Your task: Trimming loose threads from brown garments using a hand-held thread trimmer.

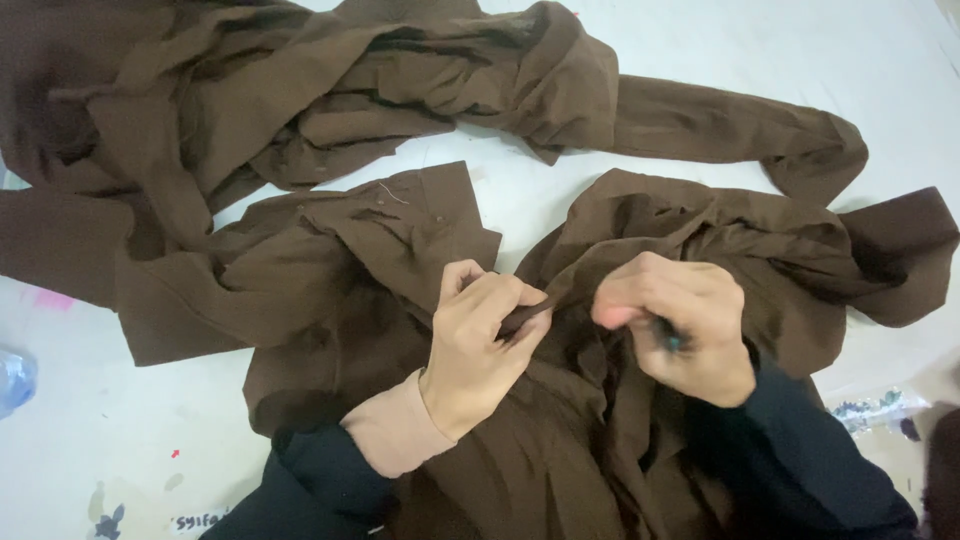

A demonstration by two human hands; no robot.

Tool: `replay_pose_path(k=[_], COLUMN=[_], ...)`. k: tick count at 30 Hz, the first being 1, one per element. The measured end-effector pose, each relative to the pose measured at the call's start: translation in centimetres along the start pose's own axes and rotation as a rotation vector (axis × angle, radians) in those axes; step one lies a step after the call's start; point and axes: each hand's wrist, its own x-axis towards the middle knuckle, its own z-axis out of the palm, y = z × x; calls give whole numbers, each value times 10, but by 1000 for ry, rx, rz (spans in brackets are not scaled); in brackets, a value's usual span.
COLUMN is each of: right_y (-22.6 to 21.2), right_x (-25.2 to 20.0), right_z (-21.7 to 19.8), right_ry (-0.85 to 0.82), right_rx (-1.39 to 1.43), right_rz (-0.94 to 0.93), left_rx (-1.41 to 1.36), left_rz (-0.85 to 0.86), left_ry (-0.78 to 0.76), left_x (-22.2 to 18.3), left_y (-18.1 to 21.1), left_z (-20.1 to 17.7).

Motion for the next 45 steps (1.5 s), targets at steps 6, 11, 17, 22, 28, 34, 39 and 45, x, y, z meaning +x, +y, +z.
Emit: replay_pose_path(k=[6,11,17,22,28,34,39,45], right_y=[13,-10,11,13,48,136,180,193], right_x=[-6,21,2,3,-5,-21,-40,-113], right_z=[-8,-1,8,2,36,39,37,25], right_ry=[250,51,19,263,-721,-436,-557,-735], right_rx=[577,170,-2,637,-499,-906,-1067,-1260], right_rz=[212,44,109,263,495,424,546,642], left_rx=[18,23,118,162,916,1202,899,848], left_rz=[34,42,113,140,199,-326,-496,-438], left_ry=[11,24,-11,16,-140,-719,-872,-673], left_x=[-1,1,-5,-3,11,-14,-8,1], left_y=[-1,1,-5,-12,-27,-39,-63,-118], left_z=[1,1,4,2,-9,-2,1,-33])
